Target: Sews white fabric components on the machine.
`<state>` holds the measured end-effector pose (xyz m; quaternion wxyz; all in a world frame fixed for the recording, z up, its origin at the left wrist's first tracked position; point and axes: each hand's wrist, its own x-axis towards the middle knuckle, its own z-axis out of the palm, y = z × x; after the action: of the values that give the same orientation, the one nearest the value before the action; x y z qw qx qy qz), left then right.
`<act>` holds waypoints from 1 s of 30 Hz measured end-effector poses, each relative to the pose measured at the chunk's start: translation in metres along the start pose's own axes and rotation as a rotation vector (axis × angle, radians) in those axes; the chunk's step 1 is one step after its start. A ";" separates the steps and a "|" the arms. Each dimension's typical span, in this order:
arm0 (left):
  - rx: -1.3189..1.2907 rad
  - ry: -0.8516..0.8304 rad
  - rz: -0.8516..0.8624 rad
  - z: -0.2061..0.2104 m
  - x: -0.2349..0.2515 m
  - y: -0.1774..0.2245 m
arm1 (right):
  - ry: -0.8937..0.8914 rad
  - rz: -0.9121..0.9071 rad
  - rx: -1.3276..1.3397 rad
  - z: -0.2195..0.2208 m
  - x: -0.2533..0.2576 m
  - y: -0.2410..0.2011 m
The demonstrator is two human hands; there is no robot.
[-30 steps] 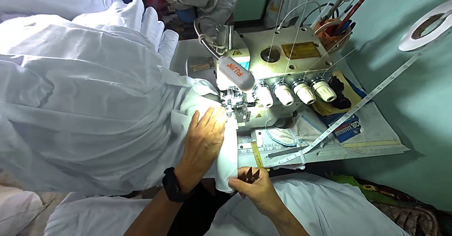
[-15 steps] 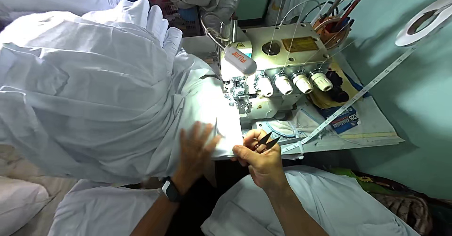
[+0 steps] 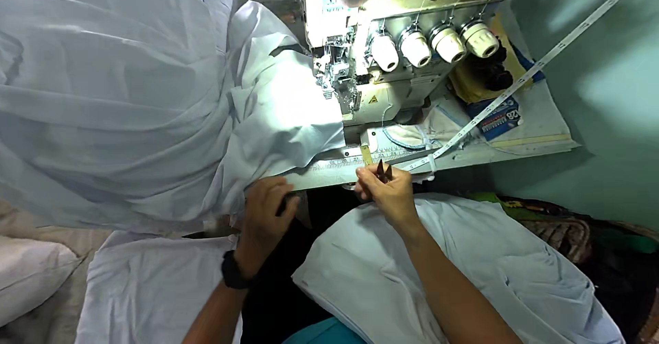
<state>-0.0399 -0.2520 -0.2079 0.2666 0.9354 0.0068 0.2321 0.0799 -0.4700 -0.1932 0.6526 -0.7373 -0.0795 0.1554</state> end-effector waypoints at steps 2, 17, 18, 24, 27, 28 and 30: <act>-0.211 0.010 -0.088 0.024 -0.008 0.017 | -0.071 0.114 -0.291 -0.004 -0.011 0.014; -0.650 -0.738 -0.294 0.027 0.044 0.027 | -0.013 0.454 0.397 0.014 -0.018 0.021; -0.670 -0.784 -0.331 0.024 0.046 0.025 | 0.009 0.446 0.378 0.013 -0.016 0.021; -0.846 -0.822 -0.453 -0.006 0.040 -0.004 | 0.137 0.427 0.342 0.011 -0.008 0.021; -0.932 -0.834 -0.495 -0.019 0.041 -0.008 | -0.023 0.368 0.308 0.013 -0.020 0.026; -0.948 -0.846 -0.498 -0.022 0.043 -0.008 | -0.139 0.346 0.257 0.013 -0.026 0.027; -0.933 -0.866 -0.496 -0.027 0.048 -0.006 | -0.326 0.349 0.170 0.017 -0.038 0.024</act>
<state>-0.0080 -0.2268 -0.1699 0.6658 0.7022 0.0128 -0.2521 0.0362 -0.4699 -0.2135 0.6540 -0.6476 -0.0417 0.3888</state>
